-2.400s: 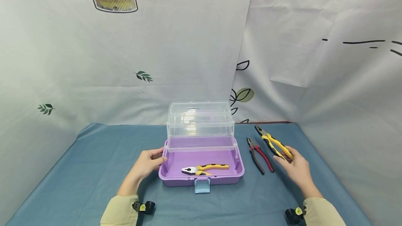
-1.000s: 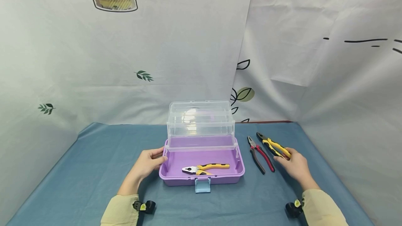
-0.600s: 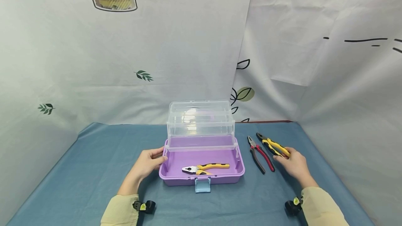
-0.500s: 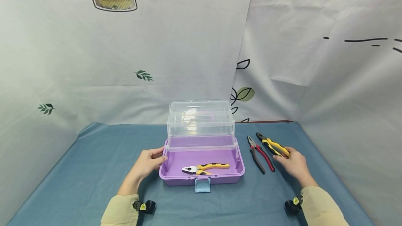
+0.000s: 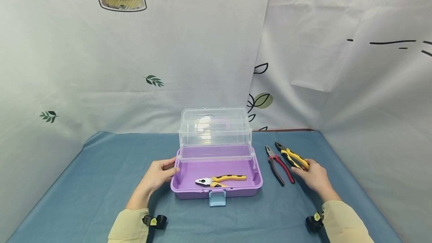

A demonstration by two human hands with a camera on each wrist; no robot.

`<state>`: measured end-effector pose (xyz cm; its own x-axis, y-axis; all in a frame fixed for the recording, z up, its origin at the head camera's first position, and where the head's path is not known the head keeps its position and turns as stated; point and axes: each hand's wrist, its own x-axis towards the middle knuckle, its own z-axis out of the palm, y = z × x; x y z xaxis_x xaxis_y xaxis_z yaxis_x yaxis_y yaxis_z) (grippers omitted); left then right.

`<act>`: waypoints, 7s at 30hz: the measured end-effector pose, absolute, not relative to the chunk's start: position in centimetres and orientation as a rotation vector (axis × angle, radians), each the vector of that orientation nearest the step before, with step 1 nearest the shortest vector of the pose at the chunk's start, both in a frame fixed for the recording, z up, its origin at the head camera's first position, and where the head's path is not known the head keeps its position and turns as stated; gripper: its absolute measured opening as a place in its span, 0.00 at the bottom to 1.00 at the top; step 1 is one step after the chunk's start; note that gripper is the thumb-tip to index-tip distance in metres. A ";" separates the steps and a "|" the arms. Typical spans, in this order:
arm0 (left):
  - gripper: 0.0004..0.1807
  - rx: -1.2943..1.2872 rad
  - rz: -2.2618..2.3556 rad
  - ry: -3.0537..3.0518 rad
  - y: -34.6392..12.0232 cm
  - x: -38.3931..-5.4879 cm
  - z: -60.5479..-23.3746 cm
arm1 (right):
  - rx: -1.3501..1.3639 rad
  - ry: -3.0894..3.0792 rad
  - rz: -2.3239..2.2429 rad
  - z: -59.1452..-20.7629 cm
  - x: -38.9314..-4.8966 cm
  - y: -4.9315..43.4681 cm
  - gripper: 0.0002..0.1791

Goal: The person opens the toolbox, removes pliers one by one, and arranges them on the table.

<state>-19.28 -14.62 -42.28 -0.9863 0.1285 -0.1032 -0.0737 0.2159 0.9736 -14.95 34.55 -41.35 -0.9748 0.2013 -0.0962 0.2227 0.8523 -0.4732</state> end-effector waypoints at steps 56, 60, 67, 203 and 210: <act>0.27 0.067 1.888 2.310 -14.6 -19.3 -42.2 | 0.383 2.878 -0.739 -40.6 -15.2 34.0 0.38; 0.27 0.081 1.897 2.300 -14.6 -19.2 -42.1 | 0.388 2.881 -0.732 -40.4 -15.2 33.8 0.38; 0.27 0.076 1.886 2.305 -14.6 -19.2 -42.1 | 0.361 2.902 -0.726 -40.0 -15.3 33.4 0.38; 0.28 0.079 1.893 2.303 -14.7 -19.3 -42.1 | -0.641 2.924 -0.855 -36.3 -15.3 18.2 0.26; 0.28 0.068 1.897 2.301 -14.7 -19.1 -42.0 | -0.679 2.843 -0.845 -36.8 -15.7 17.5 0.26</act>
<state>-19.14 -14.70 -41.97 -0.9863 0.1357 -0.0935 -0.0659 0.1952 0.9785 -15.75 17.54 -36.80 -0.8957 -0.4435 0.0314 -0.3888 0.7469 -0.5394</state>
